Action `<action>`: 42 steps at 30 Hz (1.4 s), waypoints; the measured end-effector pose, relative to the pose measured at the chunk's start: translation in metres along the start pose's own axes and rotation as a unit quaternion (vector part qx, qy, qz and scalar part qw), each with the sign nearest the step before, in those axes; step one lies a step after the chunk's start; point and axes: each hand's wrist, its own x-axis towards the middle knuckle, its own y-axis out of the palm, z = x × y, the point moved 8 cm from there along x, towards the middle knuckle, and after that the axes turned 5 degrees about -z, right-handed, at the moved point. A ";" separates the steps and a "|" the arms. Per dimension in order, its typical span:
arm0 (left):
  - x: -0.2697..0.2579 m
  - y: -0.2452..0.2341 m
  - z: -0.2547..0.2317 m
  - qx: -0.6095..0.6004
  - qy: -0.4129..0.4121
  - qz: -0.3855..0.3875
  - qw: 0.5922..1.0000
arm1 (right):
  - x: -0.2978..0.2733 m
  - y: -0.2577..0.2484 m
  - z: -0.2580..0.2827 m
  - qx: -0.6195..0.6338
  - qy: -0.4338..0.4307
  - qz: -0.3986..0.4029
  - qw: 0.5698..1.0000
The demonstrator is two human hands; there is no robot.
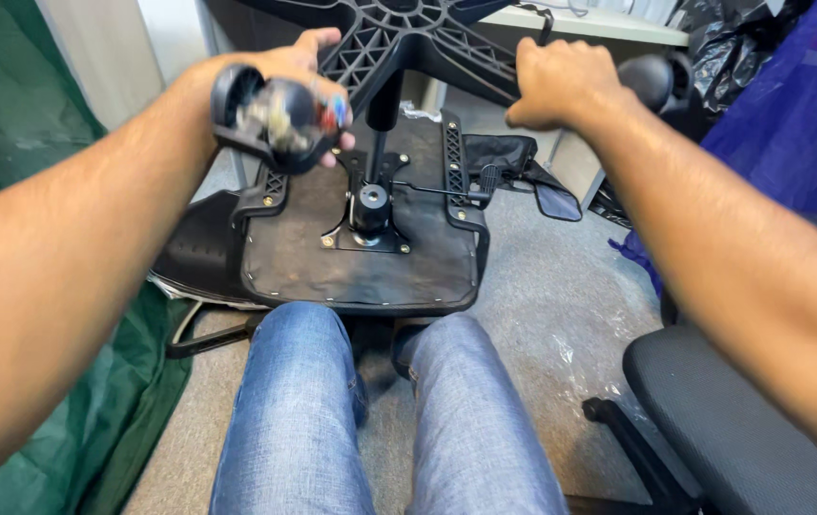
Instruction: The person uses a screwdriver to tighten screws on the underside of an office chair seat, securing the base to the seat. After tightening, the person lifts and flips the chair upright to show the assembled base and wheels.
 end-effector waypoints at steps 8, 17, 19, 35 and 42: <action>-0.091 0.052 0.057 0.251 0.065 -0.075 0.963 | -0.120 0.000 0.047 0.082 0.021 -0.136 0.987; -0.217 0.106 0.142 0.240 -0.020 -0.252 0.937 | -0.237 0.019 0.111 0.287 0.241 -0.022 0.927; -0.233 0.099 0.168 0.243 -0.104 -0.247 0.932 | -0.253 0.026 0.128 0.295 0.249 0.020 0.922; -0.228 0.083 0.211 0.322 -0.163 -0.167 0.917 | -0.290 0.039 0.190 0.325 0.213 0.150 0.909; -0.249 -0.043 0.160 0.134 -0.111 -0.423 0.890 | -0.290 0.035 0.212 0.313 0.208 0.223 0.900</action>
